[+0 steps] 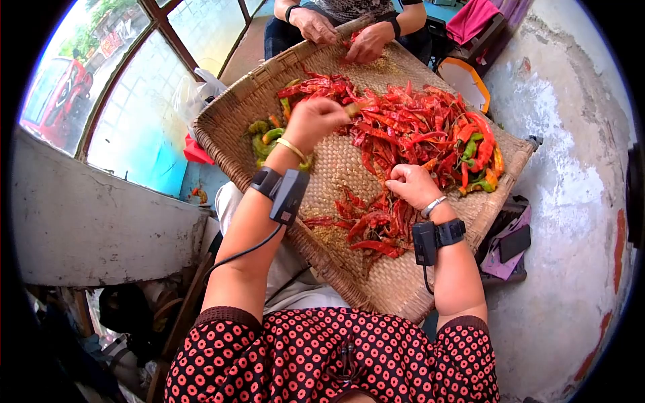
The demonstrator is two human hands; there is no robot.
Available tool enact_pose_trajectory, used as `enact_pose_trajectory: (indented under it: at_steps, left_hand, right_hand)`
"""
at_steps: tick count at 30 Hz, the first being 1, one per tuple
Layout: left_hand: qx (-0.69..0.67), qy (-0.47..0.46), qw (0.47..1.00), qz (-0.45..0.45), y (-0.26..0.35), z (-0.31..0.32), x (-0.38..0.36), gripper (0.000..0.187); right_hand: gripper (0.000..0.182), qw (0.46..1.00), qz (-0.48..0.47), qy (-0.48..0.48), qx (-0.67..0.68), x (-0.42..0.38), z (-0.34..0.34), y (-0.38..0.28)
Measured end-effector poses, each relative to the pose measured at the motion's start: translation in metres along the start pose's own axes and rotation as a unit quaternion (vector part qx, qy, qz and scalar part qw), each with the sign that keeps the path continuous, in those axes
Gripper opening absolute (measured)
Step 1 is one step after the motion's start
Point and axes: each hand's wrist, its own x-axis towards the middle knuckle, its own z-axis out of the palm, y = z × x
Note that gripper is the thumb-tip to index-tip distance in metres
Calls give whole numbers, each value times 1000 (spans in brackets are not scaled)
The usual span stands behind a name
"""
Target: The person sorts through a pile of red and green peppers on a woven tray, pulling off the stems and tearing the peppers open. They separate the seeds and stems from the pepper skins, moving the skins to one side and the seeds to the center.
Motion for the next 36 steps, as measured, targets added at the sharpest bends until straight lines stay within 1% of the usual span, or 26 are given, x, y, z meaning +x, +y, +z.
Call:
enact_pose_trajectory:
  at_steps: [1, 2, 4, 6, 7, 8, 10, 11, 12, 13, 14, 16, 19, 20, 22, 23, 25, 26, 27, 28, 29, 30, 32, 34, 35, 36]
  left_hand:
    - [-111, 87, 988, -66, 6, -1, 3, 10]
    - [-128, 140, 980, -66, 2, -3, 6, 12]
    - [-76, 124, 985, -88, -1, -2, 4, 13]
    - [50, 53, 996, -48, -13, 9, 0, 16]
    - [103, -2, 995, -19, 3, 15, -10, 19]
    - [96, -62, 993, -12, 2, 20, -14, 19]
    - [123, -190, 974, 13, 0, 26, -18, 23]
    - [157, -231, 960, 12, 0, 29, -21, 26]
    - [192, -273, 943, 10, 4, 32, -23, 28]
    - [159, -310, 937, 4, -8, 36, -23, 34]
    - [126, -345, 930, 33, -21, 39, -23, 30]
    - [165, -384, 908, -3, -14, 42, -24, 24]
    - [166, -401, 900, -36, -9, 41, -23, 19]
    - [153, -393, 905, -60, -8, 38, -23, 15]
    - [60, -374, 918, -118, 3, 28, -20, 14]
    - [1, -323, 939, -120, -2, 25, -18, 14]
    - [-35, -212, 967, -134, 5, 22, -14, 16]
    - [-45, -152, 979, -131, 2, 22, -12, 16]
    - [-32, -141, 980, -140, -1, 21, -9, 17]
    - [-32, -140, 980, -141, -5, 21, -10, 17]
    - [90, -161, 978, -96, -8, 22, -11, 16]
    - [210, -180, 960, -49, -12, 23, -13, 16]
    - [300, -221, 924, 84, -32, 25, -17, 15]
    - [316, -359, 877, -46, -14, 25, -21, 17]
    - [315, -359, 877, -46, -15, 27, -24, 17]
    - [349, -374, 859, -26, -15, 28, -26, 19]
  right_hand:
    - [19, 1000, 2, 2, 3, 0, 0, 1]
    - [19, 1000, 2, 3, 4, 0, 0, 0]
    - [17, 1000, 5, 11, 11, -1, -2, -4]
    - [15, 999, 14, 17, 40, 1, 0, -2]
    - [14, 997, 25, 22, 68, 1, 2, -1]
    - [14, 997, 24, 21, 68, 0, 4, -1]
    - [11, 981, 14, 24, 193, -1, 7, -7]
    - [11, 971, 32, 18, 237, -2, 8, -12]
    - [11, 971, 31, 18, 237, -2, 8, -17]
    - [11, 968, 30, 19, 248, -3, 9, -19]
    - [11, 965, 29, 19, 260, -3, 11, -21]
    - [11, 966, 21, 20, 256, -2, 15, -21]
    - [11, 958, 23, 21, 284, -1, 18, -22]
    - [12, 949, 50, 42, 309, -2, 18, -26]
    - [13, 963, 21, 84, 255, 1, 22, -17]
    - [13, 963, 23, 83, 256, 2, 24, -15]
    - [14, 984, -46, 81, 149, 1, 27, -12]
    - [14, 984, -45, 80, 150, 0, 29, -14]
    - [15, 992, -83, 55, 76, 0, 31, -17]
    - [15, 992, -121, 31, 3, -1, 32, -20]
    - [16, 985, -160, -10, -63, -1, 35, -22]
    - [16, 985, -159, -10, -61, -2, 39, -22]
    - [17, 962, -186, -153, -127, -6, 49, -24]
    - [16, 955, -192, -169, -152, -11, 56, -32]
    - [15, 944, -186, -165, -216, -12, 60, -34]
    - [15, 930, -178, -161, -279, -13, 62, -34]
